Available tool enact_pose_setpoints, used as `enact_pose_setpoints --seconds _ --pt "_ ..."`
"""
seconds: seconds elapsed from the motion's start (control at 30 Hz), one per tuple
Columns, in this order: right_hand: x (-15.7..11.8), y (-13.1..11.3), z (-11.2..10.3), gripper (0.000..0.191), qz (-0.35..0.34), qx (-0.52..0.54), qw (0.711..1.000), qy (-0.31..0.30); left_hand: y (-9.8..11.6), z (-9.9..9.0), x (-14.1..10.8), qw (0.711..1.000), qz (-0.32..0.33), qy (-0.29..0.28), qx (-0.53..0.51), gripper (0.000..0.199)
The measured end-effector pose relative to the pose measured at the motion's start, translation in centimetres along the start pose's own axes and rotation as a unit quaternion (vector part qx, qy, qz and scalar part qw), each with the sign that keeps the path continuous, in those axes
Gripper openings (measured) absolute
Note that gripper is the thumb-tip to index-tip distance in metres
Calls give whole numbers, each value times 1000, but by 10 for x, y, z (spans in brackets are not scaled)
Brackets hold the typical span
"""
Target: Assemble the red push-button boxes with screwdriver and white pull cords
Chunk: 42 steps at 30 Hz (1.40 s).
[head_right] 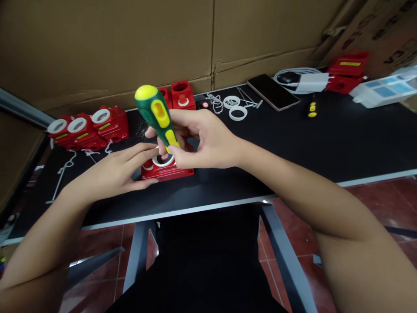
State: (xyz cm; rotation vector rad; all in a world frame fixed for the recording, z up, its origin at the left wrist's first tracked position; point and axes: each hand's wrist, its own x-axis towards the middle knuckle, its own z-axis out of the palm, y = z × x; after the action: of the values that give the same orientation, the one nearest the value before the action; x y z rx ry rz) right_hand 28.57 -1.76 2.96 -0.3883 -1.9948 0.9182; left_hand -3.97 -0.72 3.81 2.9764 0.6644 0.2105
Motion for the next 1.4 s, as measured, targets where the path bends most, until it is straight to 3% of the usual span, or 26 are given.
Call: enact_pose_setpoints --seconds 0.13,0.43,0.7,0.9,1.07,1.27,1.4 --pt "4 0 -1 31 21 46 998 -37 1 -1 1 1000 0 2 1 64" --pt "4 3 5 36 57 74 996 15 1 -1 2 1000 -7 0 -5 58" --pt "8 -18 4 17 46 95 991 77 -1 1 1 1000 -6 -4 -10 61" --pt "15 -21 3 43 37 80 976 198 1 2 1 1000 -17 -4 -23 61" --pt "19 -5 4 56 54 86 957 270 2 7 4 997 37 64 -24 67" --pt "17 8 5 53 59 110 953 277 7 4 5 990 89 107 -16 61" --pt "18 7 6 56 80 115 951 275 7 5 6 990 89 106 -13 61"
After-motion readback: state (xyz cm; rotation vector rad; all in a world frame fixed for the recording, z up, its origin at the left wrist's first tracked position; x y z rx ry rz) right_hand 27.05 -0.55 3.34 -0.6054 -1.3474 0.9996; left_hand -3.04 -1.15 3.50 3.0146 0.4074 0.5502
